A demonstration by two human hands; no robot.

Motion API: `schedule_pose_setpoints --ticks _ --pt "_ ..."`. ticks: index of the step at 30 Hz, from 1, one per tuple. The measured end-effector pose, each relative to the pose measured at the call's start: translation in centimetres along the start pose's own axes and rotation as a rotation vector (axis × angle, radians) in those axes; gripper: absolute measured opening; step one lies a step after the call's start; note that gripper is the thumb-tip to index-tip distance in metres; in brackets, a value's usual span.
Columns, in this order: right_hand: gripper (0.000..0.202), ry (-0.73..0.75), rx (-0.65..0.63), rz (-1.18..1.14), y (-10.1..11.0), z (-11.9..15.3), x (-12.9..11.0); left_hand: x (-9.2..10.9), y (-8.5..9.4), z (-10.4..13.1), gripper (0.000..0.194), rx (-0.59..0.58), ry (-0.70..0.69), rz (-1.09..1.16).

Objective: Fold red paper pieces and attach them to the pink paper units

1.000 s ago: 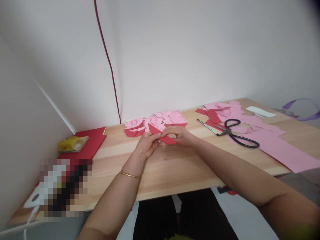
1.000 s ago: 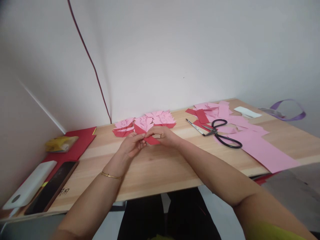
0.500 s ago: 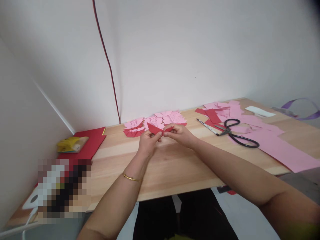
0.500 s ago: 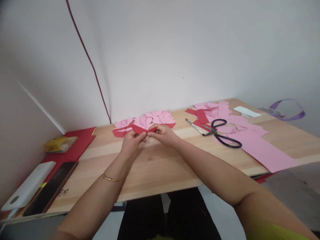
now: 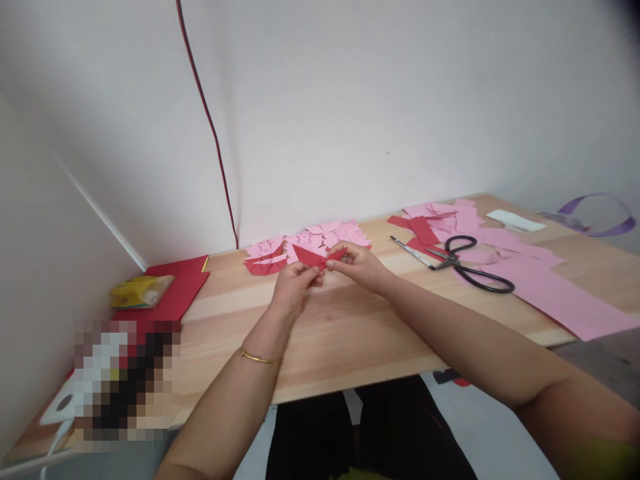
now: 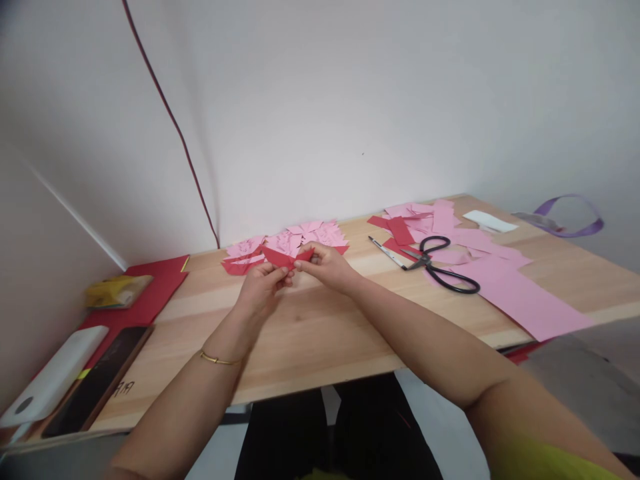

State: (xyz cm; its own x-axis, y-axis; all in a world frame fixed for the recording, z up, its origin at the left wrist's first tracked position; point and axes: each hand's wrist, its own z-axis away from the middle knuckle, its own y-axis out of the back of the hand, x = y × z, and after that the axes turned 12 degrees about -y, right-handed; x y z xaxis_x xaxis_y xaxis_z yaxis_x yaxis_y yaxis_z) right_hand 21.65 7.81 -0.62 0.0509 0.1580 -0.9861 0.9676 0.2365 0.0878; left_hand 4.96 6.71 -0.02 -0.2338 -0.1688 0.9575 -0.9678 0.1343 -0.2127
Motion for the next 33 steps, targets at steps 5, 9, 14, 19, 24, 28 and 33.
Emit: schedule_pose_setpoints --ticks 5,9,14,19,24,28,33 --pt "0.024 -0.053 0.018 -0.019 0.0 0.0 -0.1 0.0 0.0 0.0 0.016 -0.026 -0.004 0.0" --pt "0.023 -0.091 0.067 0.016 0.0 -0.2 0.1 0.1 -0.1 0.1 0.015 -0.027 0.019 0.029" --pt "0.022 -0.098 0.075 0.057 -0.2 -0.2 0.4 0.0 -0.3 0.1 0.015 0.033 0.063 0.024" --pt "0.02 -0.096 0.087 0.097 -0.4 -0.4 0.7 -0.2 -0.3 0.0 0.011 0.051 0.057 -0.004" --pt "0.022 -0.111 0.119 0.108 -0.4 -0.6 1.0 -0.5 -0.3 0.1 0.014 0.026 0.085 0.067" --pt "0.019 -0.107 0.116 0.121 -0.4 -0.6 0.8 -1.0 -0.3 0.0 0.018 0.023 0.074 0.053" --pt "0.019 -0.09 0.129 0.137 -0.5 -0.6 1.0 -1.3 -0.5 -0.1 0.016 0.059 0.054 0.0"
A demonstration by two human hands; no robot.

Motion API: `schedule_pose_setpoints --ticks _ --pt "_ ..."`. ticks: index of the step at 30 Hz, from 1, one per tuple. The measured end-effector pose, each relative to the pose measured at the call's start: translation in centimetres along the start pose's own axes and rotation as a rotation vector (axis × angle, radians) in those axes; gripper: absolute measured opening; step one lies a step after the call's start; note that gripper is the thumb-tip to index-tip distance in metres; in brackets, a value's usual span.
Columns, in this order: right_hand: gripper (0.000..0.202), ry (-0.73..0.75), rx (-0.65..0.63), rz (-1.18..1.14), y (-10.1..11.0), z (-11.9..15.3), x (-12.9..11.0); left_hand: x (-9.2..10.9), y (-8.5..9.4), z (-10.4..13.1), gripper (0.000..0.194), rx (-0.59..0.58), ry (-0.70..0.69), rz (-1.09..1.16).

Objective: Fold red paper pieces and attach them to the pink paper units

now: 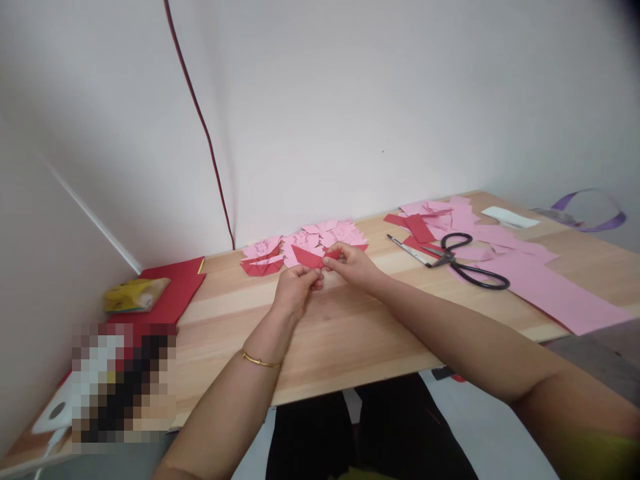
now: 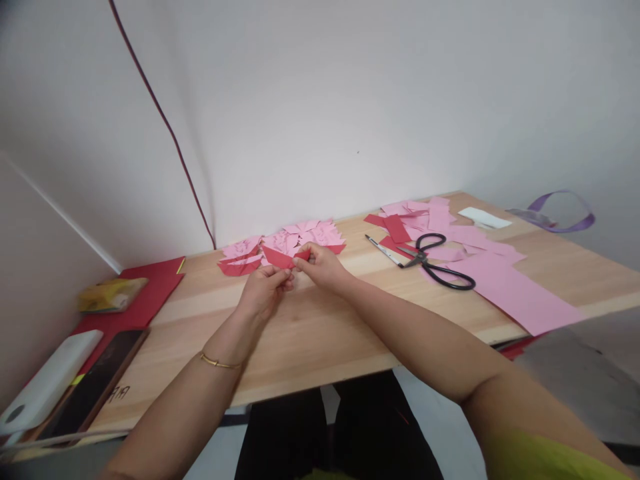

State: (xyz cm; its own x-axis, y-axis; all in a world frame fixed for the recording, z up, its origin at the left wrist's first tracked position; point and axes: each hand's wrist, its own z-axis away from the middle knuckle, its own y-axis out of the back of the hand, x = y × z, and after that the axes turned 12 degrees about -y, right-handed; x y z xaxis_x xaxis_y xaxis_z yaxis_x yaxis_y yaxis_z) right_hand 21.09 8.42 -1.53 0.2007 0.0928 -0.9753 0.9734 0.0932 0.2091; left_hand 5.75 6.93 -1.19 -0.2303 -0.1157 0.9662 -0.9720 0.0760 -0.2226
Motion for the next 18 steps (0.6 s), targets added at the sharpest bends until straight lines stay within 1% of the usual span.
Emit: schedule_pose_setpoints --ticks 4,6,13,18 --pt "0.018 0.033 0.0 0.008 -0.12 -0.17 0.34 0.02 0.0 -0.15 0.017 0.011 -0.002 -0.045" --pt "0.018 0.05 -0.022 -0.002 -0.13 -0.22 0.42 0.0 0.05 -0.2 0.017 0.02 -0.006 -0.057" --pt "0.017 0.061 -0.039 0.012 0.03 -0.37 0.56 -0.1 0.05 -0.09 0.022 -0.008 0.044 0.042" --pt "0.018 0.035 -0.084 -0.033 0.1 -0.29 0.57 -0.16 0.17 -0.22 0.021 0.01 0.016 0.032"
